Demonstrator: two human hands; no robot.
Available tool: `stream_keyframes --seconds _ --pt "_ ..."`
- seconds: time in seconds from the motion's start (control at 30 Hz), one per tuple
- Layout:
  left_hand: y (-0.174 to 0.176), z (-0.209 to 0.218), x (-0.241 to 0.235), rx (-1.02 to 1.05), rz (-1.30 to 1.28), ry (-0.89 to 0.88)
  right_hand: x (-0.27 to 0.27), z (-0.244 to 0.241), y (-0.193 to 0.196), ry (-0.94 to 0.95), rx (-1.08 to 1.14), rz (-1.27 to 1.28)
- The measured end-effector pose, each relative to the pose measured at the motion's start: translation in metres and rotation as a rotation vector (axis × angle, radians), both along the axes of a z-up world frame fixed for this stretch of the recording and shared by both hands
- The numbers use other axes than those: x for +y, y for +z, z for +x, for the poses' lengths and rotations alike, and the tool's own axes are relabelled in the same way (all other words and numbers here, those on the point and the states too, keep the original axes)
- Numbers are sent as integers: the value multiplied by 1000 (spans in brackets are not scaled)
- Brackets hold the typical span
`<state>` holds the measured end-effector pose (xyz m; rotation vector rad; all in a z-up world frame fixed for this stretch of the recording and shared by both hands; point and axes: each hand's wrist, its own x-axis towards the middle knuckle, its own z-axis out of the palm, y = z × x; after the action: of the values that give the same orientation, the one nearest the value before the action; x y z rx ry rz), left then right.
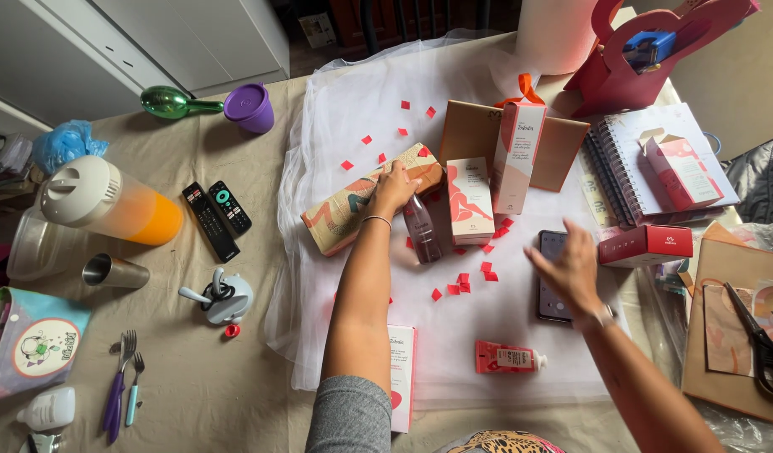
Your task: Arranging beauty products on a table and taking photos of them with a smartphone
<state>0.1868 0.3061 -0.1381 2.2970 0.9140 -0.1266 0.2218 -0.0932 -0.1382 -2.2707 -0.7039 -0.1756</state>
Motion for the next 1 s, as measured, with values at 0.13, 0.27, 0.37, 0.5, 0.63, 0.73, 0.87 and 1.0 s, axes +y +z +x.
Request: stream_keyframes --seconds 0.13,0.27,0.37,0.5,0.63,0.73,0.87,1.0 --pt "-8 7 -1 -27 -13 34 54 69 -38 -37 -67 38" --pt "15 -6 -14 -35 48 -23 103 98 -39 -64 148 65" --pt "-5 1 -7 -60 81 -52 124 102 -26 -123 351 54" --pt "-9 -3 -2 -121 68 -72 132 115 -53 -199 429 102" --pt "-21 -7 8 -118 108 -61 116 91 -14 -207 342 176" --pt "-7 -23 2 -161 116 -46 95 63 23 -259 200 265" --pt "4 -43 -4 -286 120 -12 71 13 71 -145 167 171" --pt "-11 -57 9 -255 187 16 57 -25 51 115 199 -5"
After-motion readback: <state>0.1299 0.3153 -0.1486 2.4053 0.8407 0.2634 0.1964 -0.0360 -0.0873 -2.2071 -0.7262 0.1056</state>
